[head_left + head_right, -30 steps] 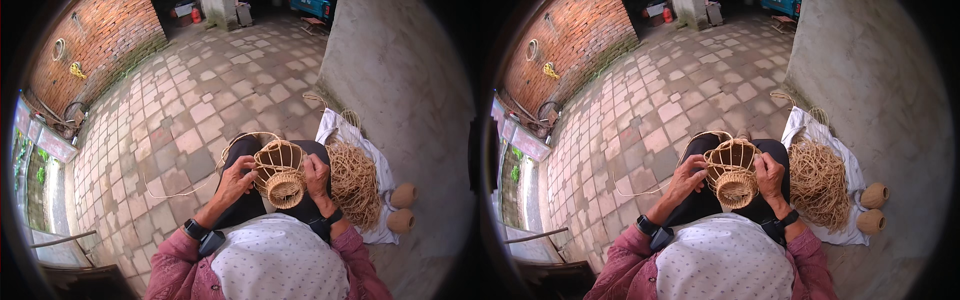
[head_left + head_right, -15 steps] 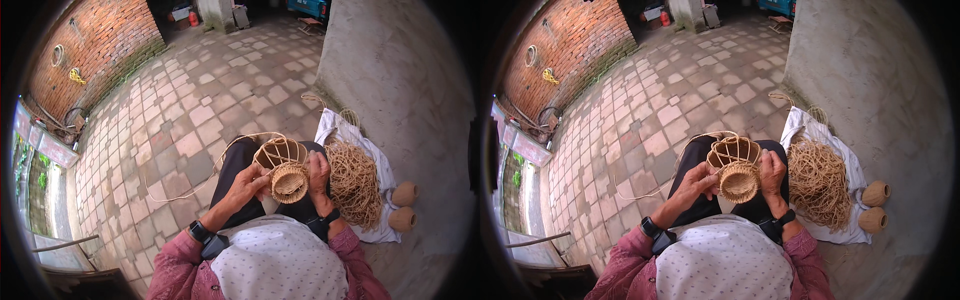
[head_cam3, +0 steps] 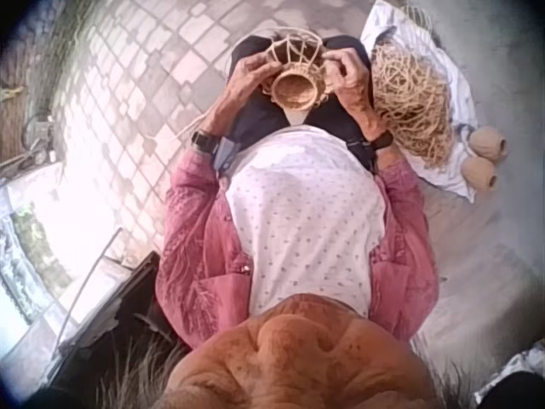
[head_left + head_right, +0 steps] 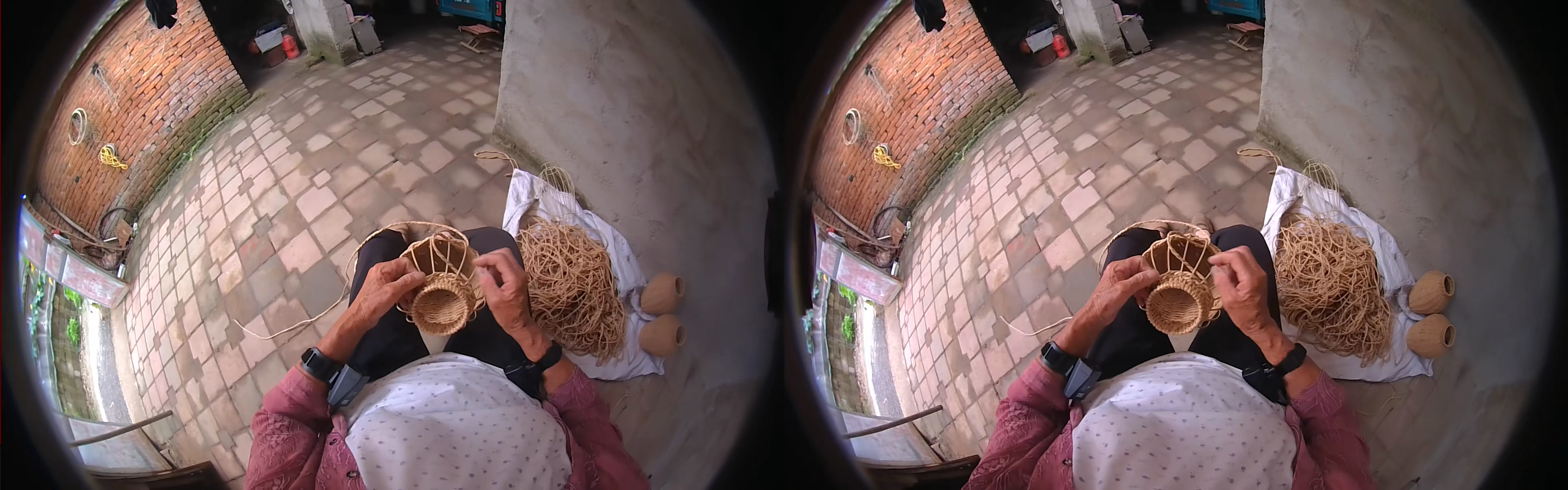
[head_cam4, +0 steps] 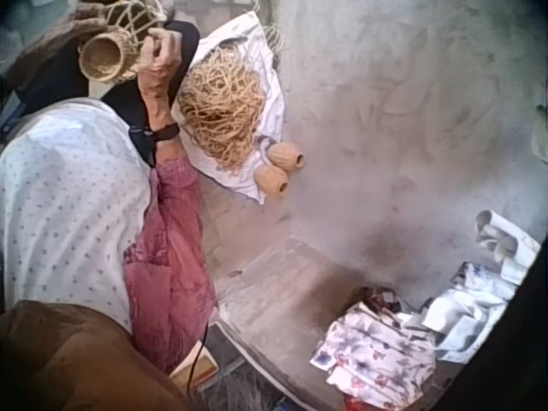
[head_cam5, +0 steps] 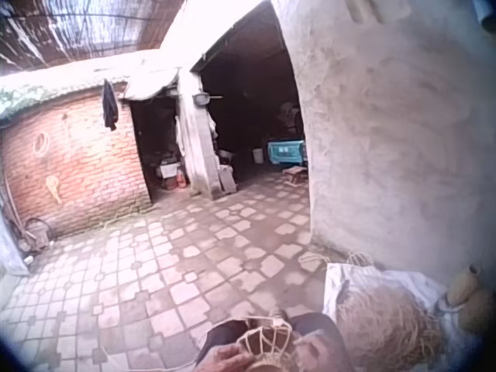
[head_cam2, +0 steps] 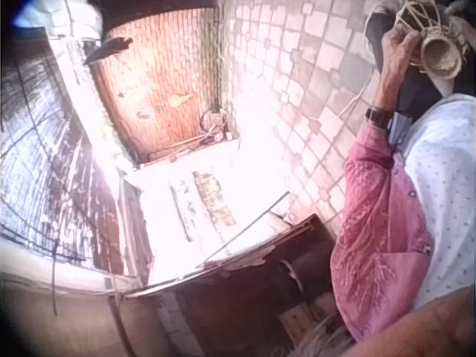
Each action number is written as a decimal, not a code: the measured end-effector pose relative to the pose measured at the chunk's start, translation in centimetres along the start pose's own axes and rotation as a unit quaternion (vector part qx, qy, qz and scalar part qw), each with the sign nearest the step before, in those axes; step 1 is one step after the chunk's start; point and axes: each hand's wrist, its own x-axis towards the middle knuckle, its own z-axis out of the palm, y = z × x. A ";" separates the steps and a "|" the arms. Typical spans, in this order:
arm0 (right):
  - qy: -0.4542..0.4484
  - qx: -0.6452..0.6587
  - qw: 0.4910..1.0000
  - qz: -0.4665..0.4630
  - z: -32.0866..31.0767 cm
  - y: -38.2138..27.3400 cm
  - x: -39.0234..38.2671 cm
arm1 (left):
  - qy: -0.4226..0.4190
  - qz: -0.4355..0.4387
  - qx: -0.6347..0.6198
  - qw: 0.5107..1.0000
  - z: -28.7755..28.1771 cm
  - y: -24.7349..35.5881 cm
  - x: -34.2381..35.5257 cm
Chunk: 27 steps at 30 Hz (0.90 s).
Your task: The recorder is weaving a small decorative basket or container using strips of wood or bamboo.
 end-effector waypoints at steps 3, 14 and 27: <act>-0.032 -0.011 0.999 -0.036 0.7 -1.5 1.4 | 0.018 0.028 0.159 0.987 -0.3 1.4 0.9; -0.047 -0.044 0.993 -0.096 2.0 -0.6 1.1 | -0.018 0.239 0.649 0.722 2.3 5.8 8.6; -0.124 -0.084 0.973 -0.176 1.3 -1.1 1.9 | -0.064 0.022 0.118 0.991 -1.5 3.7 9.8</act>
